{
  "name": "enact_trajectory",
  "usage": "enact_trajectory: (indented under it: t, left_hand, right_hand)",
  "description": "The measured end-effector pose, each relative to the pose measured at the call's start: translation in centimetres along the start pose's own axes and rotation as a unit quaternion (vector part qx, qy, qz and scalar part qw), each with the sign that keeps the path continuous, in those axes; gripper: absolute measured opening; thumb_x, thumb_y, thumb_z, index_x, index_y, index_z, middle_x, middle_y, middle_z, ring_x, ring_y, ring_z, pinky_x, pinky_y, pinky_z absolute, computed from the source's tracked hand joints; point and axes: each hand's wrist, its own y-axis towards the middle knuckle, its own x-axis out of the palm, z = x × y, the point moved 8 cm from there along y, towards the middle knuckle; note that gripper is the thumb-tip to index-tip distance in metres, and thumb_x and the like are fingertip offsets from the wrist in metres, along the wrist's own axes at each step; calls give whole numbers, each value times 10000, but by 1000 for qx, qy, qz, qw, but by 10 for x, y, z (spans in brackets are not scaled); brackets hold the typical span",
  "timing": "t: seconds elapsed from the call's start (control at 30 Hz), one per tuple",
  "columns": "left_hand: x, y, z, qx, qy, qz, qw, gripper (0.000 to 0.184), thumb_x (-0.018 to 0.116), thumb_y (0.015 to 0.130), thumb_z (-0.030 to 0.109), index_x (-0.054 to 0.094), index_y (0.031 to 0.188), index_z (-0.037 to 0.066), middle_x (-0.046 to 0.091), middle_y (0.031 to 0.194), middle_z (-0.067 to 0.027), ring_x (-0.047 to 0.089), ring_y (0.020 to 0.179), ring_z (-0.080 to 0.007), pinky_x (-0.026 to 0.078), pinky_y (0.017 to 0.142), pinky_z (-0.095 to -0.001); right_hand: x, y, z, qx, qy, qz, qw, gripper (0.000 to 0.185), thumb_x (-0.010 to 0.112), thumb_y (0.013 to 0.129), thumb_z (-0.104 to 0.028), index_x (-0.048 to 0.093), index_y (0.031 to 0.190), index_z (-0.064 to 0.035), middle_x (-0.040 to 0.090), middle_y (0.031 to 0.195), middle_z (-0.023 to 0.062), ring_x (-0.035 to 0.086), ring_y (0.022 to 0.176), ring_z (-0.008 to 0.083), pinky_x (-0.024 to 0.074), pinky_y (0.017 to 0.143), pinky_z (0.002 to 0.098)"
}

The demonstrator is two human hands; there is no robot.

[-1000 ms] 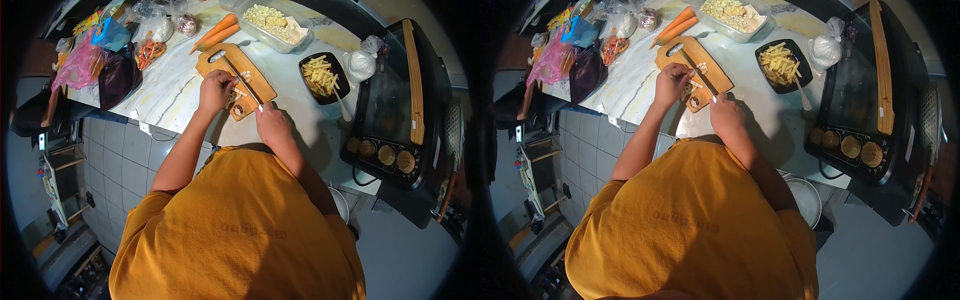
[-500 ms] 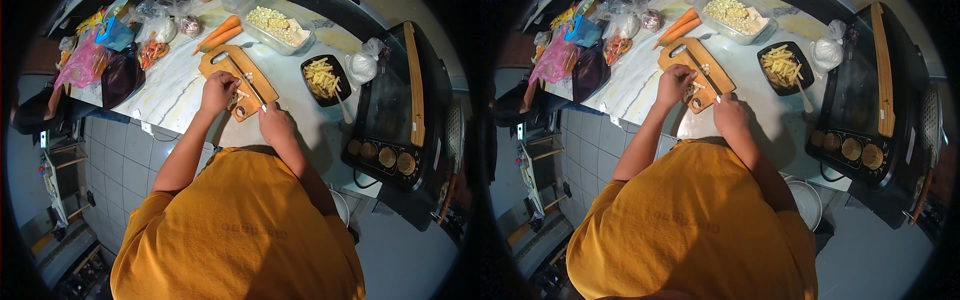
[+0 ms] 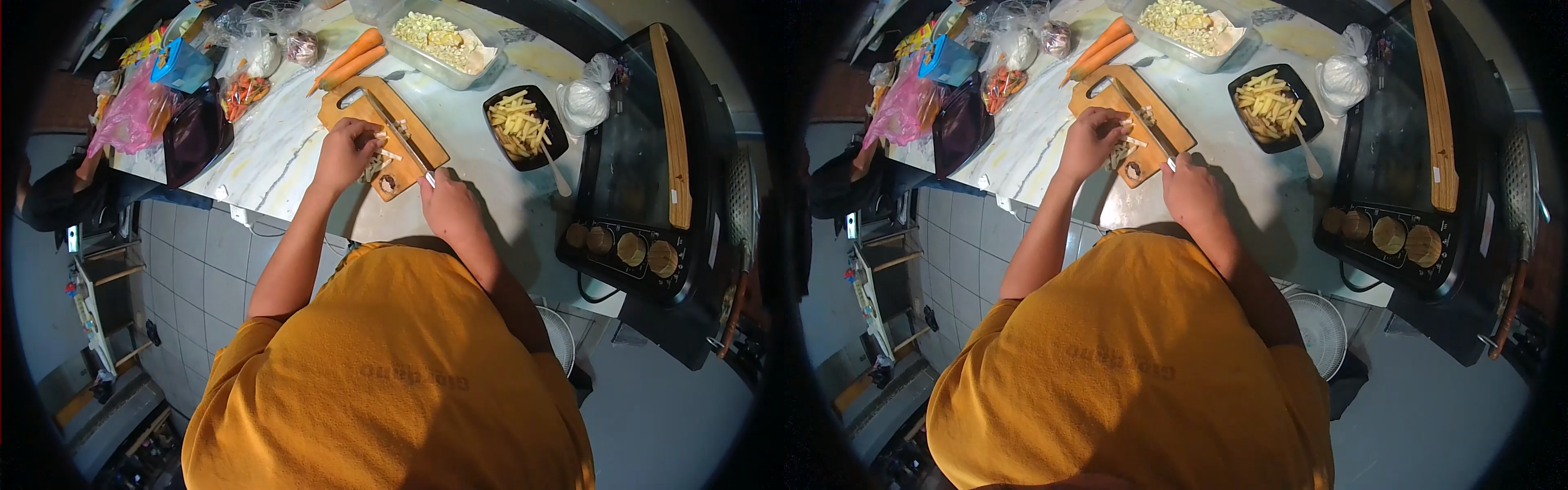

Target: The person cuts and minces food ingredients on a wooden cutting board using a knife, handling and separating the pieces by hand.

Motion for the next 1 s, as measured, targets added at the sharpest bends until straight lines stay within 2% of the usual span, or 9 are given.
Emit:
enact_trajectory:
  t: [0.07,0.23,0.43,0.87,1.0]
  left_hand:
    - [1,1,-4,-1,-6,5,1000,184,753,866,104,733,1030,23,668,1016,-134,711,899,-250,564,812,-331]
    - [4,5,-7,-4,85,3,996,121,746,869,88,734,963,13,668,964,-140,703,859,-261,555,770,-348]
    - [4,5,-6,43,64,27,997,114,752,863,83,734,955,18,679,951,-138,693,836,-290,544,760,-360]
    - [5,6,-13,33,69,21,997,116,751,866,85,731,949,6,678,941,-125,695,830,-252,544,753,-343]
    - [5,6,-14,11,28,20,999,134,742,881,118,727,949,4,673,950,-131,691,831,-260,542,750,-344]
  right_hand:
    - [1,-1,-3,-9,9,1,1000,381,470,1027,-379,557,1071,-11,692,953,275,664,940,472,513,826,553]
    - [3,-2,-7,-15,18,-7,1000,376,475,1026,-374,552,1071,-8,690,941,275,661,934,479,510,822,562]
    - [2,-1,-8,-17,8,-13,1000,376,475,1027,-373,550,1077,-8,689,955,280,662,935,477,508,824,565]
    - [15,13,-8,-20,0,-27,999,387,478,1028,-358,532,1097,18,694,959,285,671,947,471,520,826,555]
    - [15,11,-9,-4,-6,-20,1000,381,481,1026,-358,527,1097,13,697,942,283,673,934,471,519,822,557]
